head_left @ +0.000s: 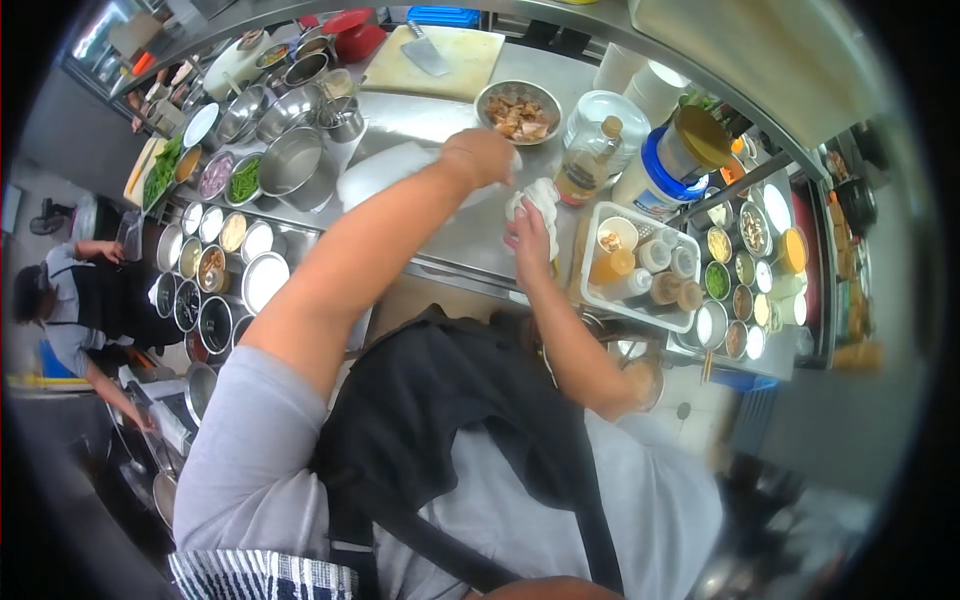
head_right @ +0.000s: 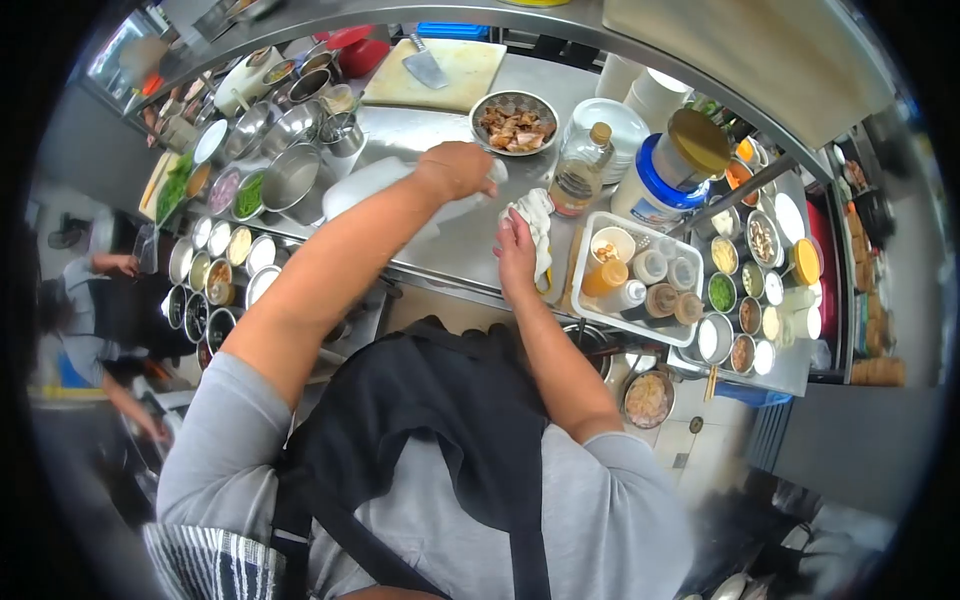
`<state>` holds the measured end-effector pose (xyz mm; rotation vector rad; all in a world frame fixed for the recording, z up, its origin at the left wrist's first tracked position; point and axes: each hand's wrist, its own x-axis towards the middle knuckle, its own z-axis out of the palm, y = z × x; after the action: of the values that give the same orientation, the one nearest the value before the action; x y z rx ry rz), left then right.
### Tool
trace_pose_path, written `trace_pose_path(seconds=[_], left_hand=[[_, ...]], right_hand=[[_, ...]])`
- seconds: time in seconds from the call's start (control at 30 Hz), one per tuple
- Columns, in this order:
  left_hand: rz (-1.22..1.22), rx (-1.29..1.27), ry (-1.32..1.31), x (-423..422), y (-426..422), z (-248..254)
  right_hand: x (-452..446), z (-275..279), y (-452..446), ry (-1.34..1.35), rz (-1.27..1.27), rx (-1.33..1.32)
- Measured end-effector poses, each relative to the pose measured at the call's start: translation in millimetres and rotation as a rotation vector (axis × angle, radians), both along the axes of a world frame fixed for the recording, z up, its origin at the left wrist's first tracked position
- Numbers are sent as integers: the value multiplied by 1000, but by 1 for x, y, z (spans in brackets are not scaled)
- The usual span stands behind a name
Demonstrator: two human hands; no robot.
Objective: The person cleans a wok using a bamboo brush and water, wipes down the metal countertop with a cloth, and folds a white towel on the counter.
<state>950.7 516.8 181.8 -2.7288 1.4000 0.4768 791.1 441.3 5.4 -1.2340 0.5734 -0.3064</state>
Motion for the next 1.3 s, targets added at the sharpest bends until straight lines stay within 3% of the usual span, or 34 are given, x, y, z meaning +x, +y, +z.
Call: trace_pose_path(seconds=[0.17, 0.3, 0.53, 0.73, 0.8, 0.83, 0.9, 0.97, 1.0, 1.07, 1.2, 1.3], left_hand=[[-20, 263, 21, -13, -54, -59], [-68, 386, 14, -2, -67, -60], [-88, 299, 5, 35, -55, -25], [147, 64, -13, 59, 32, 27], [285, -385, -119, 43, 91, 21], [327, -381, -124, 26, 115, 22], [608, -627, -217, -20, 159, 24], [747, -723, -201, -65, 195, 7], [843, -822, -180, -85, 210, -4], [1127, -913, 12, -122, 233, -30], [1389, -1106, 181, -182, 271, -132], [1347, -1102, 229, -243, 307, -204]], right_hand=[[-26, -24, -13, -64, -75, -66], [-47, -36, -20, -35, -115, -154], [-52, -47, -35, -22, -43, -196], [-31, 10, -33, 9, 206, -372], [-15, 31, -18, -10, 323, -363], [-9, 43, -3, -109, 446, -310], [-2, 81, 30, -203, 608, -248], [3, 122, 69, -285, 915, -370], [5, 120, 90, -283, 950, -376], [5, 105, 134, -242, 1048, -745], [-1, 31, 198, 70, 1272, -1015], [-19, -79, 214, 191, 1338, -1010]])
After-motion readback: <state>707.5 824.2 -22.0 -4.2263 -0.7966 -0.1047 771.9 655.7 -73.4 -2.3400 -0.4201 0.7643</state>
